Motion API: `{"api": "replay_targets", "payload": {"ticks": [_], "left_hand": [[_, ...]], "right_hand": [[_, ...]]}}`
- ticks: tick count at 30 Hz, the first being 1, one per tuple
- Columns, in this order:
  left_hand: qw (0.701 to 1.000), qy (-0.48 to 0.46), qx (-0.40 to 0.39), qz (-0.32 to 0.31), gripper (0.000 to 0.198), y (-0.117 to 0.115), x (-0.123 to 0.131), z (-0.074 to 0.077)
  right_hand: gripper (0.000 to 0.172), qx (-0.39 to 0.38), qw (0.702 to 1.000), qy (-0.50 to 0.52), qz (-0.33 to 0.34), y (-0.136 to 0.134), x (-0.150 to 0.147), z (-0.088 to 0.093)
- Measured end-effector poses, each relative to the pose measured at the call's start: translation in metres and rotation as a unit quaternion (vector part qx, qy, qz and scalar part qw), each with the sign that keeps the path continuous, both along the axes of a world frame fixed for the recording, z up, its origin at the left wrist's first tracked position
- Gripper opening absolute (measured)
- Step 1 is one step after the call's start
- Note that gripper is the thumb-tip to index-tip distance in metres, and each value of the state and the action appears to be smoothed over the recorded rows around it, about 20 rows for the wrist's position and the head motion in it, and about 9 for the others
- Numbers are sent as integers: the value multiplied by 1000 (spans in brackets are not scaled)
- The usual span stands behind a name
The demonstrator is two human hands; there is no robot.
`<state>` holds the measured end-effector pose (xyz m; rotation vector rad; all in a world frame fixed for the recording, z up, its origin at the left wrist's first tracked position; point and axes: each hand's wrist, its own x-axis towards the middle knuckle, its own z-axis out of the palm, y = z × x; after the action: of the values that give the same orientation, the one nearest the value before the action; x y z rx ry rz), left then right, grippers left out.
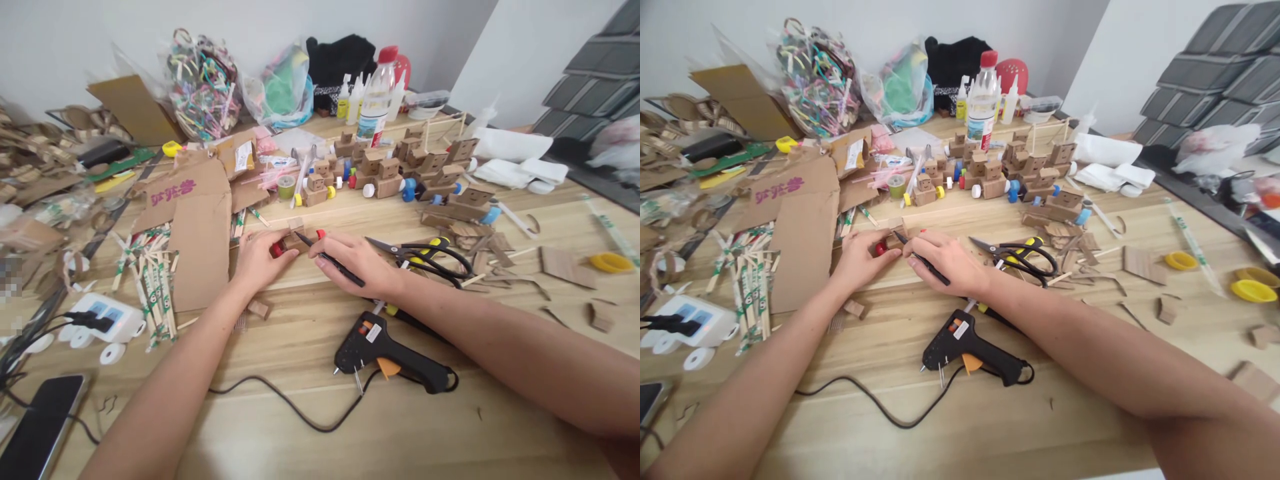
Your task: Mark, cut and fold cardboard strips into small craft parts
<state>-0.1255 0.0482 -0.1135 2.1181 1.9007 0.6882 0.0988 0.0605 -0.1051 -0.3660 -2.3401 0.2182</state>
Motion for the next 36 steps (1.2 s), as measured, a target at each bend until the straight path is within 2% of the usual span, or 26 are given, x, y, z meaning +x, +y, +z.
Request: {"api": "replay_targets", "payload": {"ticks": [4, 13, 19, 27, 36], "left_hand": [[1000, -4, -1, -4, 38, 1, -1, -2], [1000, 15, -16, 6, 38, -2, 4, 7], [1000, 10, -5, 4, 41, -4, 5, 7], [1000, 14, -16, 8, 40, -4, 5, 8], [1000, 14, -20, -2, 39, -4, 3, 9]], "right_hand": [[15, -3, 1000, -2, -1, 0, -1, 0], [16, -8, 1000, -13, -8, 1, 0, -2], [14, 3, 1000, -6, -2, 1, -1, 0], [17, 26, 998, 38, -48, -3, 1, 3], [17, 8, 998, 19, -51, -3, 1, 3]]}}
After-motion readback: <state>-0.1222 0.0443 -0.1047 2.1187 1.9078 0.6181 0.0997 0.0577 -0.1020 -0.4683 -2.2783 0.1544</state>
